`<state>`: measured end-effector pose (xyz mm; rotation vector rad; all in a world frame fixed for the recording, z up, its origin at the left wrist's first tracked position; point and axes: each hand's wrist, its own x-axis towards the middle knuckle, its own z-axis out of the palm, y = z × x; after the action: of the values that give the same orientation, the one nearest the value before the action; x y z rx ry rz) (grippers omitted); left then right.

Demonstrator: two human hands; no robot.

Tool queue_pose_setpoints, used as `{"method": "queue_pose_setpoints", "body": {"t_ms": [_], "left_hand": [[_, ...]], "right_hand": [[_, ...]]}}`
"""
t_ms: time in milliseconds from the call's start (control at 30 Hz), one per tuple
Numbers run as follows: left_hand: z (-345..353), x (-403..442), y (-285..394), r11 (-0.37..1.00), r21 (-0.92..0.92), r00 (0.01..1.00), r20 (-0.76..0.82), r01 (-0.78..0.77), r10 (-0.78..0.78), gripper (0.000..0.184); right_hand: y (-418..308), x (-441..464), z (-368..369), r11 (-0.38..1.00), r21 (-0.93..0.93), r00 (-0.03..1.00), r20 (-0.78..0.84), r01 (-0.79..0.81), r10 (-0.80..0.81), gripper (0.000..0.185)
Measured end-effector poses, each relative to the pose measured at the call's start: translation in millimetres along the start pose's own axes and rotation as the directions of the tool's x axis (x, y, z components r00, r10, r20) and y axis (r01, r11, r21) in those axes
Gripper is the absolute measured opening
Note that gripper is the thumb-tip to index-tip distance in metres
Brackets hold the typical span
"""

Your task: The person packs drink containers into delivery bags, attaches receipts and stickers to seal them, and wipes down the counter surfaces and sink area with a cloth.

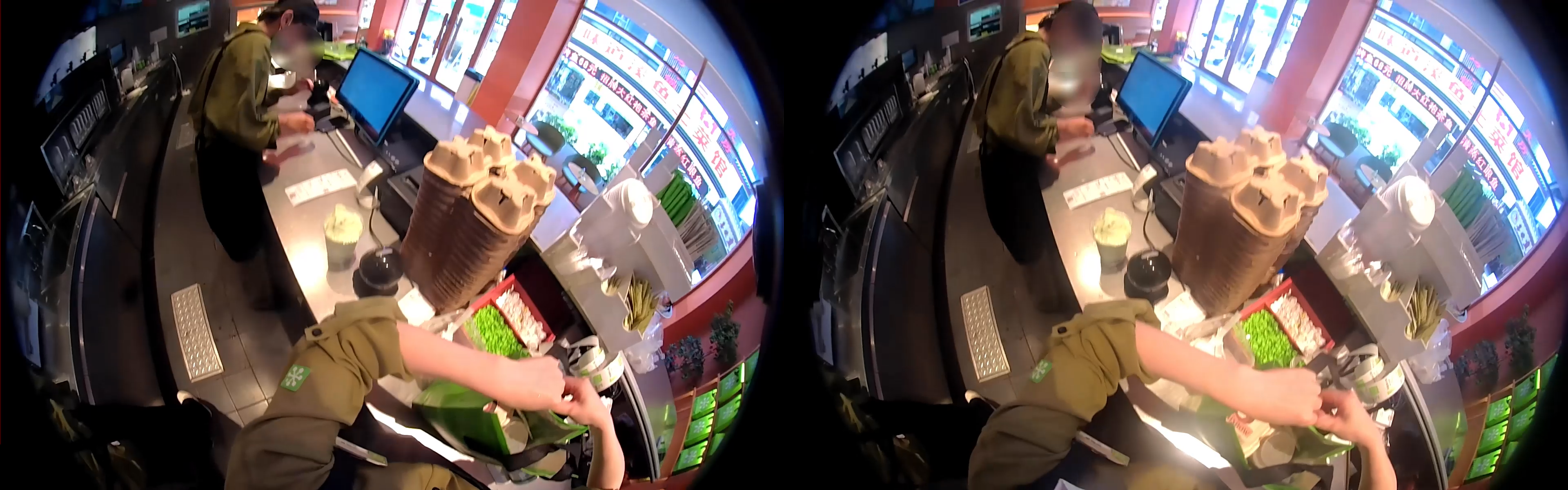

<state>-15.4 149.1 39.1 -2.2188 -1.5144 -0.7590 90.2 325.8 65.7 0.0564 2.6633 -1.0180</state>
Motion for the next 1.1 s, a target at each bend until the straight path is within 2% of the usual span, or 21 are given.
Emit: {"method": "queue_pose_setpoints", "body": {"t_ms": [67,133,267,300,400,633,800,933,967,1100], "left_hand": [[6.3,-0.6,-2.1,0.999,-0.043,0.998,-0.059,-0.003,0.0,0.012],[2.1,0.6,-1.6,0.999,-0.037,0.999,0.041,0.029,-0.028,0.012],[6.0,0.9,-1.3,0.999,-0.024,0.999,0.011,0.039,-0.039,0.01],[-4.1,2.9,-0.1,0.997,-0.028,0.989,0.132,0.068,-0.063,0.009],[0.4,0.5,-1.5,0.997,-0.027,0.992,0.112,0.066,-0.063,0.009],[-0.5,-1.0,-0.6,0.995,-0.064,0.993,0.097,0.074,-0.067,0.006],[1.8,-8.7,-7.4,0.987,-0.152,0.997,-0.061,0.047,-0.057,0.007],[3.2,-9.8,-9.7,0.984,-0.176,0.993,-0.103,0.033,-0.051,0.009],[19.7,-7.9,-9.3,0.981,-0.189,0.981,-0.183,0.033,-0.068,0.01],[25.7,-7.7,-7.5,0.984,-0.176,0.969,-0.238,0.024,-0.067,0.01]], "right_hand": [[9.2,1.2,0.3,1.0,0.007,0.999,-0.019,0.026,-0.026,0.025],[0.9,0.1,-0.5,1.0,0.027,1.0,-0.026,-0.002,0.002,0.023],[1.1,-3.4,1.1,0.999,-0.038,0.995,-0.096,-0.023,0.02,0.018],[5.4,-2.9,0.5,1.0,-0.03,0.992,-0.13,-0.003,-0.001,0.016],[-3.0,-10.6,-4.6,0.967,0.254,0.969,-0.237,0.0,0.062,0.007],[0.5,-15.7,-7.0,0.958,0.273,0.947,-0.277,-0.085,0.163,0.004],[-0.7,-14.5,-7.7,0.935,0.347,0.923,-0.328,-0.079,0.2,0.004],[-9.3,-14.8,-10.1,0.954,0.296,0.917,-0.364,-0.05,0.161,0.008],[-7.8,-14.8,-10.4,0.952,0.304,0.918,-0.368,-0.033,0.15,0.009],[-3.6,-15.7,-8.7,0.957,0.288,0.904,-0.401,-0.029,0.148,0.01]]}}
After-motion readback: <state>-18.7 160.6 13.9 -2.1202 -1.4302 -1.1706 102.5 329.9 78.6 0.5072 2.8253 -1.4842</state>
